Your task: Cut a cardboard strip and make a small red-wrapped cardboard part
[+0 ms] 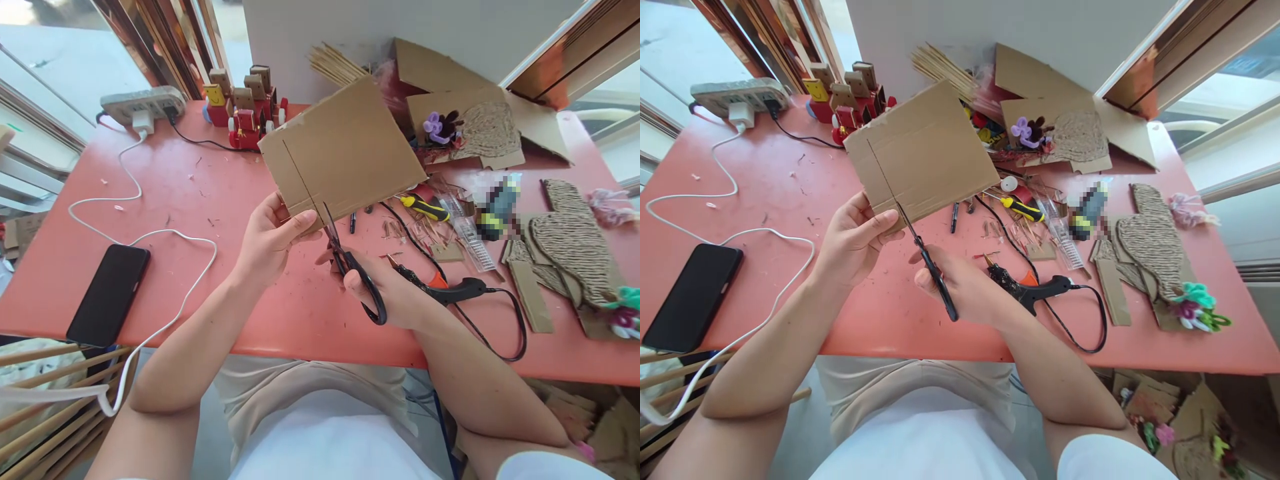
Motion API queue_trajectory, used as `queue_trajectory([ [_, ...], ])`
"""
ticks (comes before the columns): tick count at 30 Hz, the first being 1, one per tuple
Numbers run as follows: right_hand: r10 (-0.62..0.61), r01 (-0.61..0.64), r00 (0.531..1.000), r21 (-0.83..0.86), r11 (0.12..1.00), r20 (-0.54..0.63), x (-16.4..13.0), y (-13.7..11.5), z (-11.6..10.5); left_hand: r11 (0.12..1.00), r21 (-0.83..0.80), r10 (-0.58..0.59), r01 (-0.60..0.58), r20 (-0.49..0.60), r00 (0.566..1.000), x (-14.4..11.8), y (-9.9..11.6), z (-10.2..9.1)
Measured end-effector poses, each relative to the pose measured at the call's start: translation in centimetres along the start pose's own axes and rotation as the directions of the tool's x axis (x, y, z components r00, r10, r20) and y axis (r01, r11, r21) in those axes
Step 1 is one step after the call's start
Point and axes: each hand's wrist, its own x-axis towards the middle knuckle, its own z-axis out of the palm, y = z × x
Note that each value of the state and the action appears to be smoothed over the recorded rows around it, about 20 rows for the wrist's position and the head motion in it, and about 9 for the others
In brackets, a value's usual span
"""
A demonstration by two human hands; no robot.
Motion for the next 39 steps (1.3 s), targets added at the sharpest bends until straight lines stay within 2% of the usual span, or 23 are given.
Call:
queue_trajectory([
  [11,0.016,-0.016,0.999,-0.004,1.0,-0.029,0.3,-0.4,0.0,0.999,0.035,0.029,-0.029,0.01,1.0,0.0,-0.4,0.2],
  [18,-0.009,0.009,1.0,0.022,1.0,-0.011,0.3,-0.2,-0.2,0.993,0.078,0.089,-0.09,0.014,0.996,0.0,-0.5,0.1],
  [23,0.022,-0.019,0.999,0.067,0.998,-0.042,0.6,-0.2,0.1,0.987,0.091,0.129,-0.133,0.049,0.99,-0.1,-0.3,0.1],
  [30,-0.021,0.026,0.997,0.06,0.998,-0.069,0.4,-0.4,0.6,0.963,0.164,0.206,-0.212,0.054,0.977,-0.2,-0.4,0.0],
  [39,-0.06,0.063,0.994,0.031,0.998,-0.096,0.5,-0.2,0.9,0.954,0.173,0.233,-0.243,0.078,0.969,-0.4,0.0,-0.1],
])
